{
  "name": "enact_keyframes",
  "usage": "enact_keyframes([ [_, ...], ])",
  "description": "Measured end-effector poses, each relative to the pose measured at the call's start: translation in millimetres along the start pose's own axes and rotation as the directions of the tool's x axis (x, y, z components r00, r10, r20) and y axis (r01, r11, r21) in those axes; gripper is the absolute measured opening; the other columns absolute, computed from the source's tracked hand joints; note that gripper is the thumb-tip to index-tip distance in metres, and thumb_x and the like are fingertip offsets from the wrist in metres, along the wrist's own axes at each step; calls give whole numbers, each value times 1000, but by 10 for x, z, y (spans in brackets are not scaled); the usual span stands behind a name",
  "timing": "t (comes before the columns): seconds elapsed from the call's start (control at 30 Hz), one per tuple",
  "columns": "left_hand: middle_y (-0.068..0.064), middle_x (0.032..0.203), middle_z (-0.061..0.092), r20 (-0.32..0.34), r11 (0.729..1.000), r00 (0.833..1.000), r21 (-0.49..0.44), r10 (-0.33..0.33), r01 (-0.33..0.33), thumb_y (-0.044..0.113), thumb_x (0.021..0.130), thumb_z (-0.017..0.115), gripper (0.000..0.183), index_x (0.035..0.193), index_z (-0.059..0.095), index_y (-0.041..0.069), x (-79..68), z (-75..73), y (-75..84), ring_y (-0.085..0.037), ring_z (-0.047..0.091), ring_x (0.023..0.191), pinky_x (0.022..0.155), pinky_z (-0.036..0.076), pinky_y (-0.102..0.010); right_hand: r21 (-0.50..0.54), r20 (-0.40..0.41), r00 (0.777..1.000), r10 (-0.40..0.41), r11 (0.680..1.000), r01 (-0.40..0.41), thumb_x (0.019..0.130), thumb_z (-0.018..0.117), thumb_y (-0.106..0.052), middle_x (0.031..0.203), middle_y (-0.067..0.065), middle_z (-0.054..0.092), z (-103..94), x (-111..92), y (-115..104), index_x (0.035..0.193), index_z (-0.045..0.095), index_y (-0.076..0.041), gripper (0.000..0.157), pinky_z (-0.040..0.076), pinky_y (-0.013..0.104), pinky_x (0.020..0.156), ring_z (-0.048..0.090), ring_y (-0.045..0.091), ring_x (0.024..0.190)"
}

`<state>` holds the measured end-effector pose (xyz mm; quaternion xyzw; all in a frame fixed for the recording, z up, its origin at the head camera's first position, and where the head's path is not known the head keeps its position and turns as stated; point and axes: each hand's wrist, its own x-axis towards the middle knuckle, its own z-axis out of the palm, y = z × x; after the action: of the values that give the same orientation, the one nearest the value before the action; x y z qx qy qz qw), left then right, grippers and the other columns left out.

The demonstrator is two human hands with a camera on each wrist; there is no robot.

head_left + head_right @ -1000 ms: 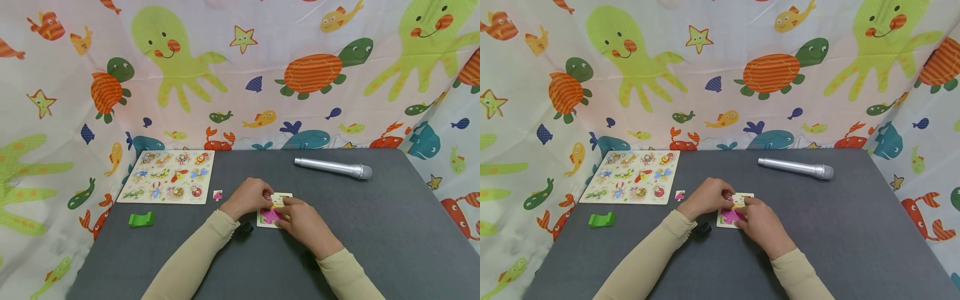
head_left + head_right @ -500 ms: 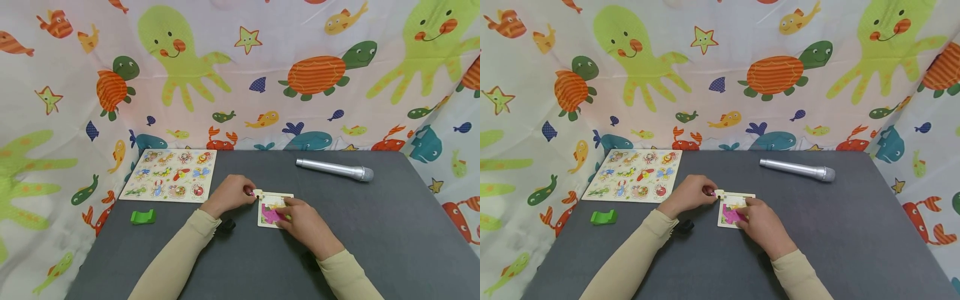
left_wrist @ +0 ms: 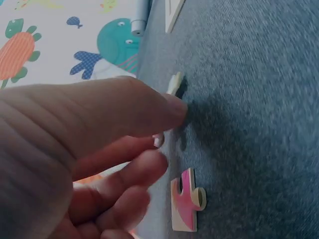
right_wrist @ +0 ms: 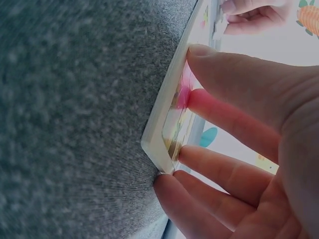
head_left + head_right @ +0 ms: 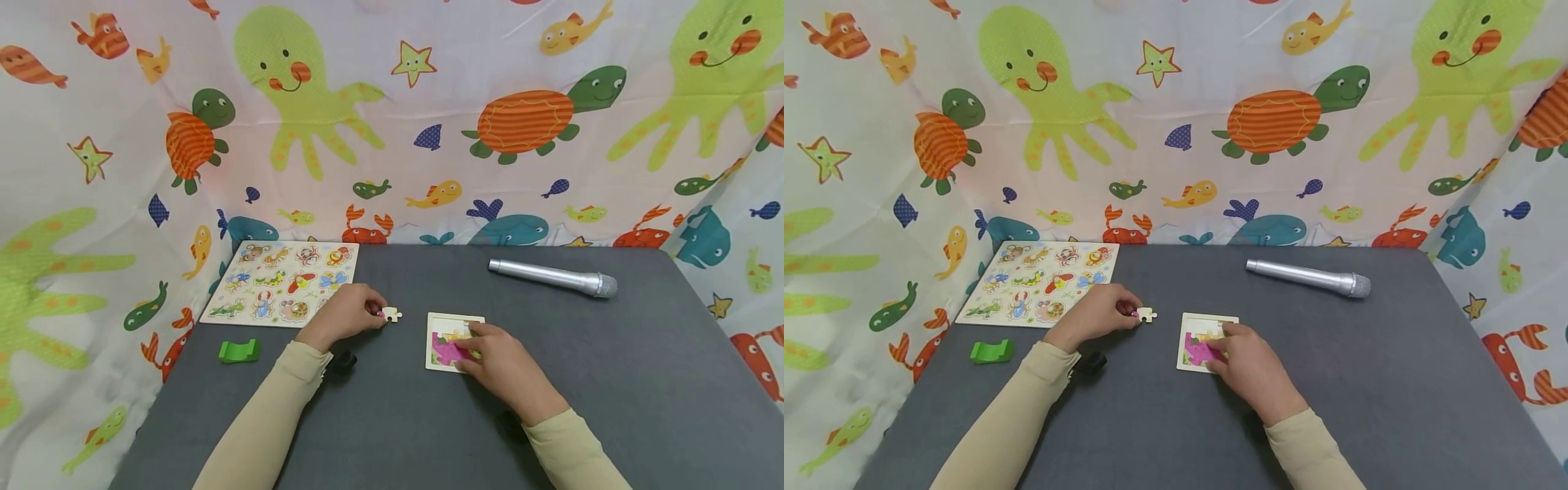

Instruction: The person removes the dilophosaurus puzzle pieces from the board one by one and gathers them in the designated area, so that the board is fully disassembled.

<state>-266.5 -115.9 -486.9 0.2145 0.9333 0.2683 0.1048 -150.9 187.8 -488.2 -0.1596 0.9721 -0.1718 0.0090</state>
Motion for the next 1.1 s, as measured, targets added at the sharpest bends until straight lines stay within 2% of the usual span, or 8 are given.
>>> enact_keyframes([
  [0.13,2,94,73,5,999,1000,42,7,-7,22,90,89,23,111,85,13,11,6,3,-14,60,85,78,52,-31,-7,-10,1000,10,1000,-10,90,89,-29,142,23,68,-10,-20,7,124,83,-16,37,54,59,109,66,44,130],
  [0.37,-1,94,72,13,997,1000,69,28,-28,21,90,88,23,111,84,13,23,1,19,-15,58,85,78,50,-32,-25,2,997,81,996,-81,89,89,-35,142,27,62,-25,-54,15,127,82,-24,40,55,60,107,62,44,128],
  [0.73,-1,98,74,-4,995,1000,98,24,-24,25,90,89,26,112,83,12,41,-9,48,-15,60,87,82,53,-34,-53,9,998,56,997,-55,90,89,-37,139,27,62,-52,-46,26,131,80,-24,43,58,59,102,63,41,122],
  [0.9,-3,98,74,-30,992,996,100,81,-77,27,93,85,24,112,83,13,59,107,207,-14,60,88,84,53,-35,-72,39,997,63,996,-61,90,88,-37,142,27,62,-73,-63,28,132,79,-26,44,58,58,103,64,42,126],
  [1.1,3,97,73,22,982,985,70,172,-173,28,99,78,19,113,83,16,168,341,574,-10,62,86,83,54,-29,-77,19,999,30,997,-29,90,88,-38,140,25,63,-76,-80,40,131,80,-26,43,60,56,99,65,39,122],
])
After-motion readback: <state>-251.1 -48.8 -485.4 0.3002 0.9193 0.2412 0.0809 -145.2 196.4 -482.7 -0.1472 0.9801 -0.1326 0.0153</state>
